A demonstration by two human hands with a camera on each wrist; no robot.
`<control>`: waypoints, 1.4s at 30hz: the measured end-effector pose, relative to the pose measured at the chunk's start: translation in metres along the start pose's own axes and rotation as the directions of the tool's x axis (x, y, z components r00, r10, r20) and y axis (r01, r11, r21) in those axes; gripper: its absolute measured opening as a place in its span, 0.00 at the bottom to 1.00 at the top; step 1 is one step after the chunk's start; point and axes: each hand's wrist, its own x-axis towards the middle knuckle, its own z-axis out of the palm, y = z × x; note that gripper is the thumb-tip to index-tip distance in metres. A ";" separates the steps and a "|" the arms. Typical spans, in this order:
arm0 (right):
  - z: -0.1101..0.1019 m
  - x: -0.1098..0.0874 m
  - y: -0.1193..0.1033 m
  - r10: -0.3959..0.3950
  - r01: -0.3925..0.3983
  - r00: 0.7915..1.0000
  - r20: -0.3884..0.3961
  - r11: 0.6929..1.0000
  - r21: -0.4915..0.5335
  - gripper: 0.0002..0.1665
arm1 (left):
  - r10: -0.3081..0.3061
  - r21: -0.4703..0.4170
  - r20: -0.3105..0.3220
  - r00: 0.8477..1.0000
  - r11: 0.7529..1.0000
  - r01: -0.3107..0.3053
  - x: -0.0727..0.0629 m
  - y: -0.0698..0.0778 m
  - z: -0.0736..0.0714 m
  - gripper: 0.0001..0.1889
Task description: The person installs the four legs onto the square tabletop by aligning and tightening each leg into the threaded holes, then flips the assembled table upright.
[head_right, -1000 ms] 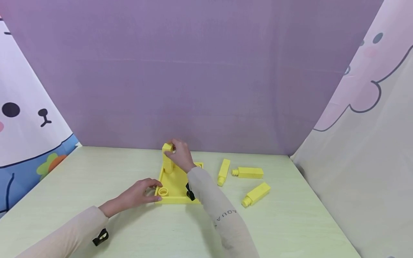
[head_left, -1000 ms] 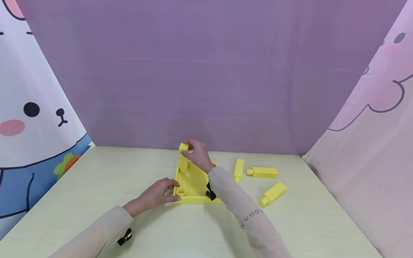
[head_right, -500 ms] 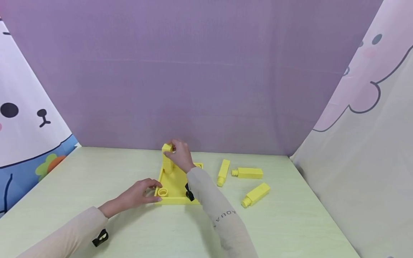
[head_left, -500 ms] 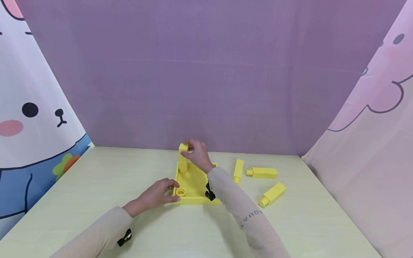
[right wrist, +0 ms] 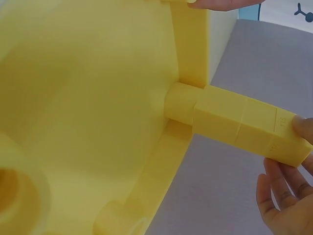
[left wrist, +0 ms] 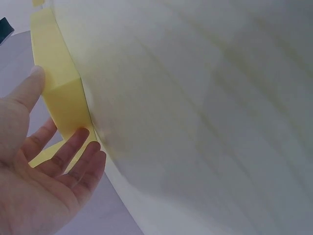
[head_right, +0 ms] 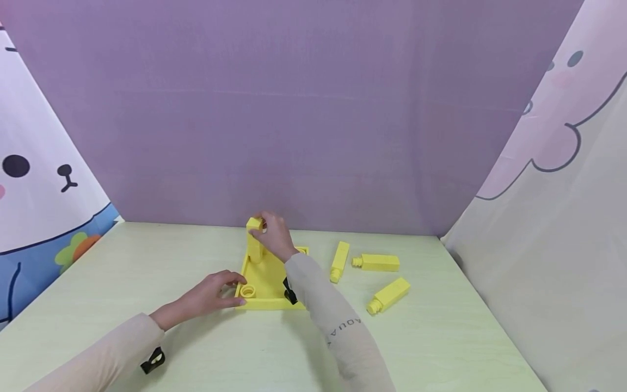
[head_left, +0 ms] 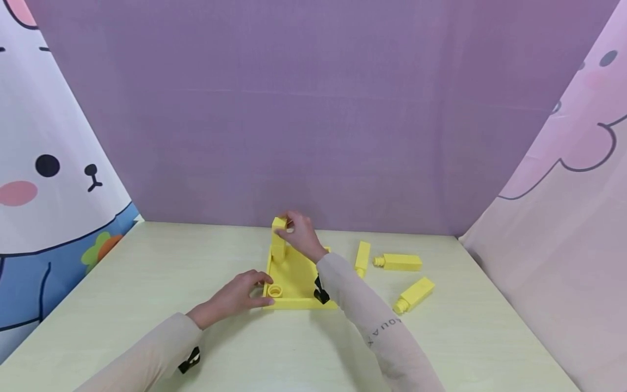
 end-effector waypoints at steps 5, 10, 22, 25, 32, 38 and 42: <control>-0.002 0.001 0.002 -0.004 0.005 1.000 0.016 1.000 -0.024 0.18 | -0.005 -0.001 -0.002 1.000 1.000 0.005 0.001 0.001 0.000 0.22; -0.005 0.001 0.004 -0.005 0.006 1.000 0.025 1.000 -0.029 0.19 | -0.009 0.003 0.001 1.000 1.000 0.009 0.002 0.001 0.000 0.22; -0.021 -0.004 0.005 0.028 -0.028 0.998 0.053 1.000 -0.009 0.23 | -0.029 0.003 0.013 1.000 1.000 0.029 0.001 0.004 -0.001 0.22; -0.025 -0.006 0.008 0.035 -0.035 0.998 0.054 0.999 -0.001 0.22 | -0.034 0.001 0.012 0.999 0.999 0.034 0.001 0.004 -0.001 0.22; -0.032 -0.012 0.016 0.041 -0.040 0.998 0.047 0.999 -0.003 0.21 | -0.025 0.000 0.008 1.000 1.000 0.025 0.000 0.003 0.000 0.22; -0.039 -0.020 0.025 0.058 -0.058 0.998 0.027 0.998 0.003 0.22 | -0.034 -0.002 0.006 0.999 0.999 0.034 0.000 0.004 0.000 0.21; -0.046 -0.025 0.034 0.065 -0.065 0.998 0.013 0.998 -0.002 0.23 | -0.045 -0.004 0.006 0.999 0.999 0.045 0.000 0.004 0.000 0.21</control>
